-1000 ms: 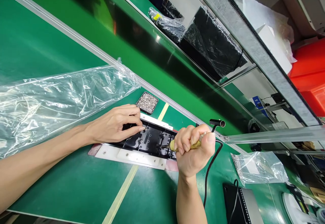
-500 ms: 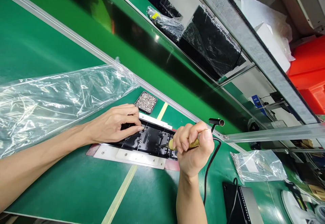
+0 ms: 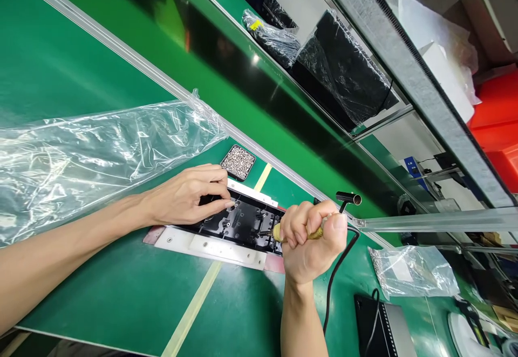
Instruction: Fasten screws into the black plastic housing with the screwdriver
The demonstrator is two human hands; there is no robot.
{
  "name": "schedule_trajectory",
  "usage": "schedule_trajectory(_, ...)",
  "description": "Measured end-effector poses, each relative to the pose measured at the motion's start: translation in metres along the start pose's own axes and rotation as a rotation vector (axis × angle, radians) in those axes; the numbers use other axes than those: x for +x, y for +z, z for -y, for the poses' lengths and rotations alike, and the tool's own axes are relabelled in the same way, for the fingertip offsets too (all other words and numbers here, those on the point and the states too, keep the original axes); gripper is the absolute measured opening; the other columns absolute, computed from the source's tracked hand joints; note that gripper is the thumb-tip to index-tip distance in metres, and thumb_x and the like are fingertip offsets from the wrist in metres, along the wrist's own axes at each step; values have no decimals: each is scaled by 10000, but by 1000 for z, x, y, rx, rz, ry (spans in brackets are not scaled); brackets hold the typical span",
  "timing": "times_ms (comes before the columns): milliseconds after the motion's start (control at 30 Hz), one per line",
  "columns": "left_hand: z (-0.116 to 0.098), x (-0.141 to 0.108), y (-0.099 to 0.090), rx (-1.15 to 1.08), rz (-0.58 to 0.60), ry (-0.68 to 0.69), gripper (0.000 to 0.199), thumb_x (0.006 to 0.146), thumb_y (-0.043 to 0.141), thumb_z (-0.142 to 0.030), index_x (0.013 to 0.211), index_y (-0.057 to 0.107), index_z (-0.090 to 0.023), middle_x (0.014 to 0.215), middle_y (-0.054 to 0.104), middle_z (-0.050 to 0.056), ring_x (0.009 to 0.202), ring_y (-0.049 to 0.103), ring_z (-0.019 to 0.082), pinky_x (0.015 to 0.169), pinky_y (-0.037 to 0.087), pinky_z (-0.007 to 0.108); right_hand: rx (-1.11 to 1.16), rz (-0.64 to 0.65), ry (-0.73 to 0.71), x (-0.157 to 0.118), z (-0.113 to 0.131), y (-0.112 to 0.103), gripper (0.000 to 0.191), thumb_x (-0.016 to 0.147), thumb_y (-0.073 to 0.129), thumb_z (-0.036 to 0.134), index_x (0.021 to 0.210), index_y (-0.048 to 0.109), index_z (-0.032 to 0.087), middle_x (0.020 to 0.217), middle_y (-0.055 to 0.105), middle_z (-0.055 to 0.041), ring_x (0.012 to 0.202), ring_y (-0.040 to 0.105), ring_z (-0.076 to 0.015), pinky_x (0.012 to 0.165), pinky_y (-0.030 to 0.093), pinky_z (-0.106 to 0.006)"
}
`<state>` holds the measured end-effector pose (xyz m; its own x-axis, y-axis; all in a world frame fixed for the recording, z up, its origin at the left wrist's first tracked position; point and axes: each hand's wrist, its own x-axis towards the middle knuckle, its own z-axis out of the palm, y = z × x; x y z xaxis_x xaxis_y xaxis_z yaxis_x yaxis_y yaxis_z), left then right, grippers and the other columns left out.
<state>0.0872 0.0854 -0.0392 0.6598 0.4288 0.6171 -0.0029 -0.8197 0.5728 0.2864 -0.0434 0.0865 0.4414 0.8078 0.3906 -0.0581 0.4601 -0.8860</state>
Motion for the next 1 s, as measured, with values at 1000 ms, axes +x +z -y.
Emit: schedule_trajectory(1000,0,0,1,3,-5,-22,301,1203,694,-306,951,832,-219,874,691,31,796,628,198,823,514,384,-13,-8,-19,0,-2,3,636,1138,638,534,646,356,246,462,260,113,377,206,-68,358,302,-154)
